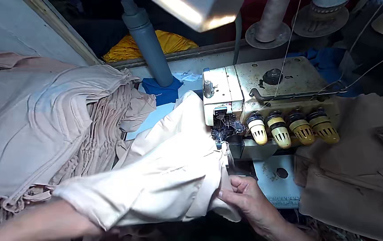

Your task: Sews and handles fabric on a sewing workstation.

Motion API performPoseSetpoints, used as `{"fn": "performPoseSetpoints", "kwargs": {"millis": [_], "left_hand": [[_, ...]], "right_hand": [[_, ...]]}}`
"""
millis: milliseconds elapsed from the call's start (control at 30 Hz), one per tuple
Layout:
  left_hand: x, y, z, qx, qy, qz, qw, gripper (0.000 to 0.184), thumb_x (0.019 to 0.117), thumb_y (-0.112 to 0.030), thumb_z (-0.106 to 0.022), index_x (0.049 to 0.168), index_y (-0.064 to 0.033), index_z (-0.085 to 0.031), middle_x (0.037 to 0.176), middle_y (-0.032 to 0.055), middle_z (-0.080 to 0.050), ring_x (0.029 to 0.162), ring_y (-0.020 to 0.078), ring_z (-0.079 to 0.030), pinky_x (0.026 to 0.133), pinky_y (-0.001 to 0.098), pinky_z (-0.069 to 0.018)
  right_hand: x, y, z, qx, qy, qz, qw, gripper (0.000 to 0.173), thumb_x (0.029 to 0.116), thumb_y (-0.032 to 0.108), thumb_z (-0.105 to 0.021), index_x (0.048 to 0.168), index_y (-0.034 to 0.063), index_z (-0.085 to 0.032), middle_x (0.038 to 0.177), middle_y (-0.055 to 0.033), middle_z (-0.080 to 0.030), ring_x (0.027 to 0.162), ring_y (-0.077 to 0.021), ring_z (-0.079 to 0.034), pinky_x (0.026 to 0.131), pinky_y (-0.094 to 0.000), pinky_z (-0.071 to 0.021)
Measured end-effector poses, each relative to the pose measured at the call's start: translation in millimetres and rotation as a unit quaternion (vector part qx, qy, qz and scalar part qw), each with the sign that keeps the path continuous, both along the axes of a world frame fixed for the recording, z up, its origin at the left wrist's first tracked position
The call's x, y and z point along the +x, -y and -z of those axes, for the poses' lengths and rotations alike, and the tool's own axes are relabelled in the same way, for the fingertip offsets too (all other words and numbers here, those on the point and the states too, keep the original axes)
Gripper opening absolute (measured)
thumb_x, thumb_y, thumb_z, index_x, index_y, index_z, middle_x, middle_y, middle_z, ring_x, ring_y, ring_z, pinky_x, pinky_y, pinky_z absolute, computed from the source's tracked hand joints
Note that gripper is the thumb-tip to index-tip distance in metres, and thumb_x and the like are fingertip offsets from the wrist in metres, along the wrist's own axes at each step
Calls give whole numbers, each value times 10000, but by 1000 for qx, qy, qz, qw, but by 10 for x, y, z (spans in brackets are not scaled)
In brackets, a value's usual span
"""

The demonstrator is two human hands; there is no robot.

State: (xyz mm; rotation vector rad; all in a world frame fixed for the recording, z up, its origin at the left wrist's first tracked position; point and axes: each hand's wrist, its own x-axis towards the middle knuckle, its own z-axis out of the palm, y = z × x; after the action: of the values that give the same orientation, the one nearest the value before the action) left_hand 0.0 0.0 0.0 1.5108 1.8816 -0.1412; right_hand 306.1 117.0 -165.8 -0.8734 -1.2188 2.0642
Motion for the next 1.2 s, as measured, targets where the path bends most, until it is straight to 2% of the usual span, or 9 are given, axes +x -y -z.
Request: {"fn": "performPoseSetpoints", "kwargs": {"millis": [67, 133, 333, 600, 733, 867, 967, 1067, 1200], "left_hand": [[-172, -276, -118, 77, -34, -145, 986, 102, 871, 119, -644, 927, 58, -703, 846, 103, -708, 798, 130, -669, 786, 314, -550], [-492, -402, 18, 291, -65, -224, 928, 146, 989, 38, -581, 1049, 118, -688, 986, 202, -721, 933, 232, -689, 910, 451, -538], [937, -547, 863, 561, -94, 52, 821, 474, 924, -504, -676, 1119, -73, -711, 1078, 123, -736, 1015, 201, -691, 881, 406, -543], [1391, -533, 1154, 547, 37, -45, 835, 148, 960, -225, -649, 888, -141, -748, 970, -13, -747, 955, 49, -660, 875, 259, -486], [1446, -556, 903, 405, 345, -98, 841, 170, 1004, -153, -628, 893, -61, -718, 849, -18, -750, 786, 11, -709, 732, 181, -602], [1404, -647, 922, 456, 282, -132, 834, 172, 998, -157, -607, 924, -97, -749, 870, -8, -758, 779, 92, -731, 735, 237, -626], [1461, -709, 896, 419, 255, -175, 854, 174, 973, -233, -646, 933, -106, -759, 826, -21, -767, 744, 88, -747, 690, 242, -638], [1530, -778, 889, 352, 187, -142, 906, 187, 917, -324, -689, 910, -158, -774, 767, -106, -722, 679, -28, -672, 607, 164, -571], [1451, -889, 810, 379, 99, -127, 911, 156, 855, -154, -530, 836, -218, -670, 663, -136, -591, 573, -39, -563, 490, 165, -463]], "right_hand": [[-38, 16, 23, 28, 0, -10, 1000, 41, 859, 45, -707, 898, 45, -720, 759, 18, -728, 690, -34, -696, 649, -223, -590], [-104, 17, 30, 53, 3, -7, 999, 24, 865, 48, -703, 885, 48, -716, 755, 33, -718, 687, -17, -682, 650, -207, -579], [-104, -13, 129, 114, -14, -10, 993, 60, 898, 84, -695, 870, 40, -724, 779, 45, -716, 721, 16, -672, 679, -179, -573], [106, -47, 136, 349, 5, 192, 917, 219, 1002, 236, -639, 921, 55, -731, 857, 6, -715, 791, -10, -667, 723, -169, -572], [129, -59, -10, 128, -94, 68, 985, 384, 1027, 399, -594, 1062, 47, -744, 979, 21, -750, 928, -38, -703, 845, -241, -587], [142, -109, -28, -34, -128, 44, 990, 251, 957, 296, -700, 1044, 61, -728, 922, 15, -735, 878, -56, -703, 826, -249, -589], [95, -74, 24, 103, -124, 65, 985, 108, 936, 137, -691, 933, 32, -714, 751, 44, -679, 670, 11, -633, 619, -169, -538], [-35, -25, 36, 362, -95, 19, 927, 145, 928, 143, -721, 916, -1, -740, 916, -73, -742, 941, -91, -681, 882, -255, -552], [-115, -21, -87, 489, -95, 0, 867, 165, 951, 140, -687, 938, -22, -715, 879, -141, -720, 897, -200, -696, 849, -284, -560]]}}
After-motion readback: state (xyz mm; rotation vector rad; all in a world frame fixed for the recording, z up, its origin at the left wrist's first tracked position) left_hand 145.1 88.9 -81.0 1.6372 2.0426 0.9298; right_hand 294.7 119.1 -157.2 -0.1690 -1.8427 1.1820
